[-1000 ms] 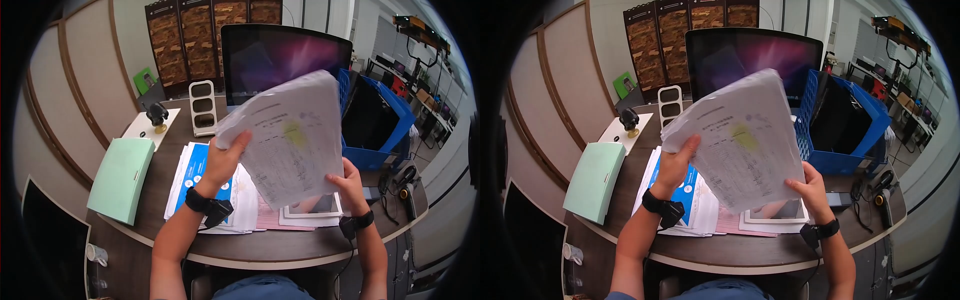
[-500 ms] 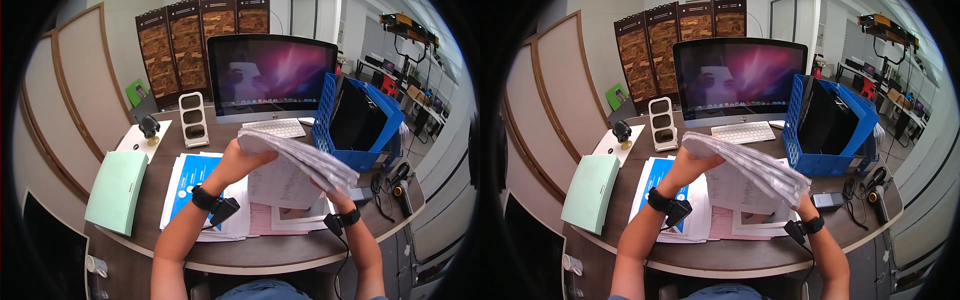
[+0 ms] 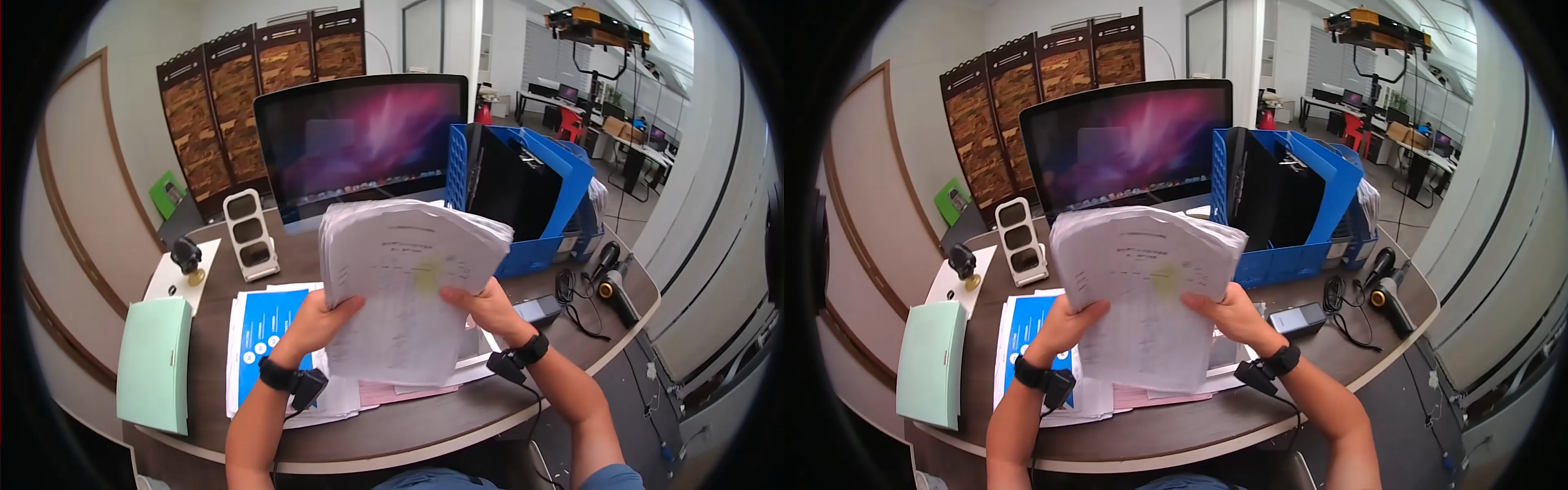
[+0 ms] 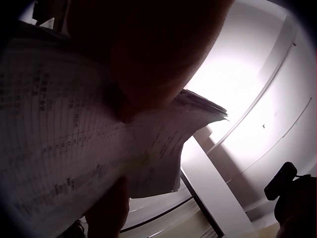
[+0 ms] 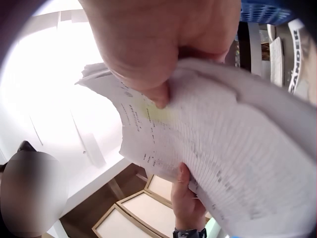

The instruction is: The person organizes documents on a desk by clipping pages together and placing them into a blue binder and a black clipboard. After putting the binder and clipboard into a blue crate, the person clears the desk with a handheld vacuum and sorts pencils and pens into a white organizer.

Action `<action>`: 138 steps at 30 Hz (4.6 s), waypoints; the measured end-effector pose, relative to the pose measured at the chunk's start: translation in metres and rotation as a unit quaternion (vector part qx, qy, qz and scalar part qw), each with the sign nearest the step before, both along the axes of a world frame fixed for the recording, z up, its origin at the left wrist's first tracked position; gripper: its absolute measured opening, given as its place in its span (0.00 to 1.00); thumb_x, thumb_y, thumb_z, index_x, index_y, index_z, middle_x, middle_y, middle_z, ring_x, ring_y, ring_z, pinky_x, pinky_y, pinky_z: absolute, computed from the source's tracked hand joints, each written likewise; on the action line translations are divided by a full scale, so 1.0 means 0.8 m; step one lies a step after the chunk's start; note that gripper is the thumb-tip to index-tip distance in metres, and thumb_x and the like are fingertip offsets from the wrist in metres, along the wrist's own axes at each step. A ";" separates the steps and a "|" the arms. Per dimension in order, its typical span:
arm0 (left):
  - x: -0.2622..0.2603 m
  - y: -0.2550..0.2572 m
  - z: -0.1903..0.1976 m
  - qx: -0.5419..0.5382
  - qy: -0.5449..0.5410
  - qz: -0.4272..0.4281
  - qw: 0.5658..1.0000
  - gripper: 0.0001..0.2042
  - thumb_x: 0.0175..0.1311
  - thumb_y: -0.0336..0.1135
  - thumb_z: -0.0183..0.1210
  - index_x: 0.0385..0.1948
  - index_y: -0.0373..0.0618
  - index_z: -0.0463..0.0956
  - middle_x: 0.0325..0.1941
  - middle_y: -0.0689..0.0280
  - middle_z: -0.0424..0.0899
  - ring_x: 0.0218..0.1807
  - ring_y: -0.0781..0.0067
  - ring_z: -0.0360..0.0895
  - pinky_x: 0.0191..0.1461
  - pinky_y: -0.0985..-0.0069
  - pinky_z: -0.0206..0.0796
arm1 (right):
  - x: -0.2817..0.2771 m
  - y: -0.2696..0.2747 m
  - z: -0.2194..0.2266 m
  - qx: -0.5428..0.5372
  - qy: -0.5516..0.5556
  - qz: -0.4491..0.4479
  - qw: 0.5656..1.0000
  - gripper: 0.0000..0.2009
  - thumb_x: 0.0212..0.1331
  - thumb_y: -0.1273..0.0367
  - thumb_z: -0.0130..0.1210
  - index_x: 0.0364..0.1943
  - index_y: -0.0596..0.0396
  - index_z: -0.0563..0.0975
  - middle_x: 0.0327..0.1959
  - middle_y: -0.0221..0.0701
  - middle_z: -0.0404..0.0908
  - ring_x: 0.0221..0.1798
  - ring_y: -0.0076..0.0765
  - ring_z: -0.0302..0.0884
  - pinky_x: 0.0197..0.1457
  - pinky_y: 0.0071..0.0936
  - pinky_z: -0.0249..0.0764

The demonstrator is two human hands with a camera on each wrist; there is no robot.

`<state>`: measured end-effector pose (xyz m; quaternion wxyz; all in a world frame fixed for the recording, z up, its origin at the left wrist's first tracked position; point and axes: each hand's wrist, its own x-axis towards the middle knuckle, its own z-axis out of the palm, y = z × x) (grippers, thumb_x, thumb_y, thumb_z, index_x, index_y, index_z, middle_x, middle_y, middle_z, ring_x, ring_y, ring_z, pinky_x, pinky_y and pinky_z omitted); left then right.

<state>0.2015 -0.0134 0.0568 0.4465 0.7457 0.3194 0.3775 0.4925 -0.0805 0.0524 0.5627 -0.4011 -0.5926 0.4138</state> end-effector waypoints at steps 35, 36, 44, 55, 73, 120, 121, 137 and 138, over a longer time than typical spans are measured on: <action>-0.090 -0.026 -0.053 -0.131 -0.194 0.119 0.965 0.19 0.63 0.31 0.60 0.53 0.31 0.71 0.53 0.58 0.79 0.52 0.67 0.75 0.58 0.71 0.66 | 0.226 0.121 0.057 -0.024 -0.468 -0.338 0.816 0.17 0.57 0.58 0.56 0.26 0.60 0.77 0.24 0.46 0.79 0.31 0.53 0.77 0.36 0.40 0.72; -0.089 -0.028 -0.052 -0.131 -0.193 0.119 0.965 0.19 0.63 0.31 0.60 0.53 0.31 0.71 0.53 0.58 0.79 0.52 0.67 0.75 0.58 0.71 0.66 | 0.227 0.124 0.058 -0.039 -0.515 -0.321 0.793 0.17 0.58 0.57 0.55 0.28 0.60 0.78 0.26 0.47 0.80 0.33 0.55 0.78 0.37 0.41 0.73; -0.090 -0.030 -0.057 -0.129 -0.200 0.115 0.964 0.22 0.63 0.30 0.60 0.56 0.32 0.68 0.55 0.59 0.77 0.54 0.66 0.74 0.60 0.71 0.64 | 0.238 0.144 0.048 0.058 -0.422 -0.426 0.798 0.12 0.64 0.65 0.45 0.33 0.59 0.74 0.32 0.54 0.79 0.39 0.61 0.78 0.42 0.54 0.72; -0.106 -0.043 -0.032 -0.114 -0.252 0.174 0.945 0.24 0.64 0.32 0.58 0.59 0.31 0.63 0.56 0.58 0.75 0.56 0.66 0.73 0.61 0.70 0.64 | 0.191 -0.014 0.202 0.272 -0.198 -0.499 0.799 0.17 0.68 0.57 0.50 0.30 0.58 0.73 0.17 0.29 0.76 0.15 0.23 0.72 0.20 0.20 0.67; -0.070 -0.081 -0.070 -0.317 -0.210 0.092 0.920 0.19 0.66 0.32 0.56 0.54 0.28 0.69 0.51 0.55 0.79 0.48 0.66 0.78 0.53 0.71 0.72 | 0.022 0.045 -0.057 -0.134 -0.342 -0.042 0.929 0.14 0.63 0.63 0.57 0.39 0.62 0.72 0.22 0.32 0.76 0.21 0.26 0.76 0.24 0.22 0.71; -0.034 0.086 -0.102 0.045 0.238 0.022 0.970 0.16 0.63 0.43 0.53 0.42 0.40 0.77 0.42 0.54 0.82 0.45 0.55 0.77 0.51 0.67 0.67 | -0.013 0.033 -0.103 -0.322 0.013 0.129 0.938 0.21 0.59 0.77 0.56 0.58 0.60 0.72 0.52 0.38 0.77 0.47 0.28 0.78 0.48 0.20 0.76; -0.034 0.085 -0.103 0.054 0.243 0.027 0.968 0.17 0.63 0.44 0.54 0.43 0.40 0.77 0.44 0.54 0.81 0.47 0.54 0.77 0.53 0.67 0.67 | -0.014 0.034 -0.103 -0.322 0.014 0.127 0.938 0.21 0.59 0.77 0.56 0.58 0.60 0.72 0.52 0.38 0.77 0.47 0.28 0.78 0.48 0.20 0.76; -0.011 0.119 -0.055 0.058 0.349 -0.013 0.935 0.16 0.64 0.43 0.56 0.44 0.40 0.79 0.44 0.56 0.82 0.45 0.62 0.79 0.49 0.69 0.70 | -0.008 0.043 -0.128 -0.291 -0.006 0.134 0.947 0.22 0.60 0.76 0.55 0.60 0.59 0.71 0.54 0.36 0.76 0.51 0.28 0.76 0.52 0.20 0.73; 0.002 0.125 -0.053 0.058 0.350 -0.015 0.935 0.16 0.64 0.43 0.56 0.44 0.40 0.79 0.44 0.56 0.82 0.45 0.62 0.79 0.49 0.69 0.70 | -0.008 0.043 -0.129 -0.290 -0.005 0.141 0.946 0.22 0.60 0.76 0.55 0.60 0.59 0.71 0.55 0.35 0.76 0.52 0.28 0.75 0.54 0.21 0.72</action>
